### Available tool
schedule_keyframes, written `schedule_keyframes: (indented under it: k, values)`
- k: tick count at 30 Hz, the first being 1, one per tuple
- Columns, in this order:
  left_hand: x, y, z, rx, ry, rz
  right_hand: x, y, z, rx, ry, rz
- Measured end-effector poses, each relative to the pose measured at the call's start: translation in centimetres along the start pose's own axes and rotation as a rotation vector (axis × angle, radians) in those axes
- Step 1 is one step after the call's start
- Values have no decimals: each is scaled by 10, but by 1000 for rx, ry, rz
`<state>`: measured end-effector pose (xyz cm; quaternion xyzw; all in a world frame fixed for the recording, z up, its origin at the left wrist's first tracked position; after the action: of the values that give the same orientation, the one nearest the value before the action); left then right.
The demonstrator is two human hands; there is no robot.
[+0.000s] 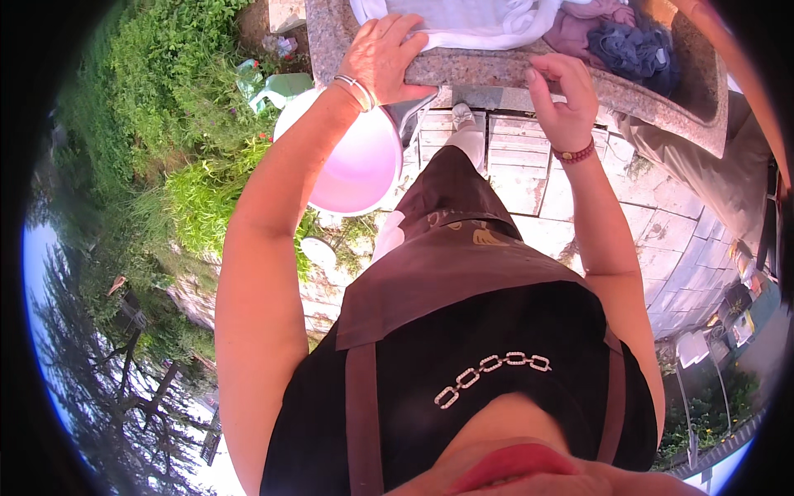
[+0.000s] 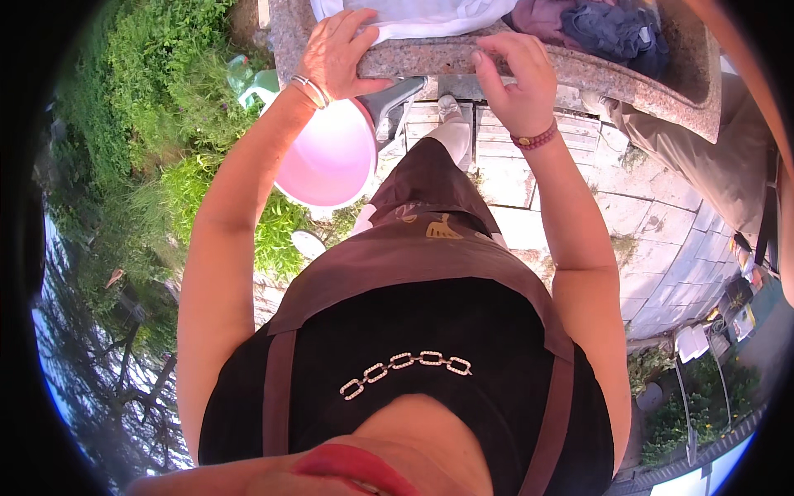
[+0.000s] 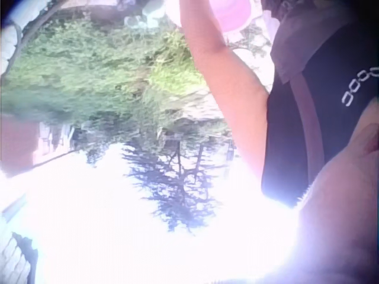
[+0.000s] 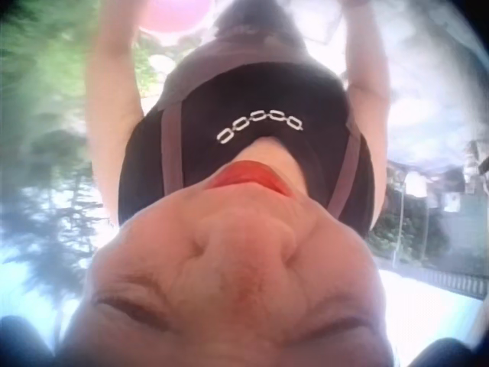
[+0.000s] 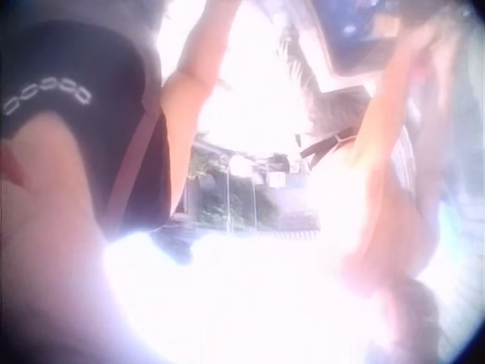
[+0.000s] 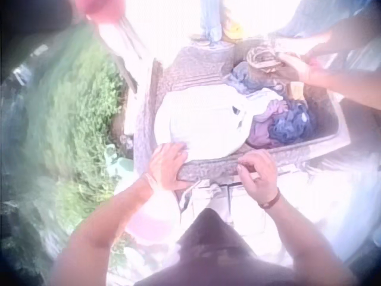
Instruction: The person washes clothes by hand in a stone outdoor sink, scrubbing a white garment with a bar of soap against the ridged surface of the sink before rinsing it under running water.
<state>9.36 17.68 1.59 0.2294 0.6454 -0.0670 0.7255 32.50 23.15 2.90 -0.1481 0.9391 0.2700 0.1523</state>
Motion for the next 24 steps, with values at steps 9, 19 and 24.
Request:
schedule_keyframes:
  k: [9,19,24]
  values:
    - [1,10,14,-22,56,-34,64,-140,68,189,-138,-183]
    - [10,10,12,55,193,-41,160,-95,107,248,-313,-52]
    - [10,16,16,76,126,-26,195,-58,132,473,-336,-246]
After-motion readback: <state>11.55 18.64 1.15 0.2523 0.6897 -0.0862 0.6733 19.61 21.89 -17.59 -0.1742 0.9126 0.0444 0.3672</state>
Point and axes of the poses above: each hand's wrist, its own y-axis towards the middle knuckle, its own x-axis out of the palm, z = x × y, the point moved 6 cm from there along y, towards the middle knuckle, and after that the axes turned 2 degrees about y, right-handed, at the moved point
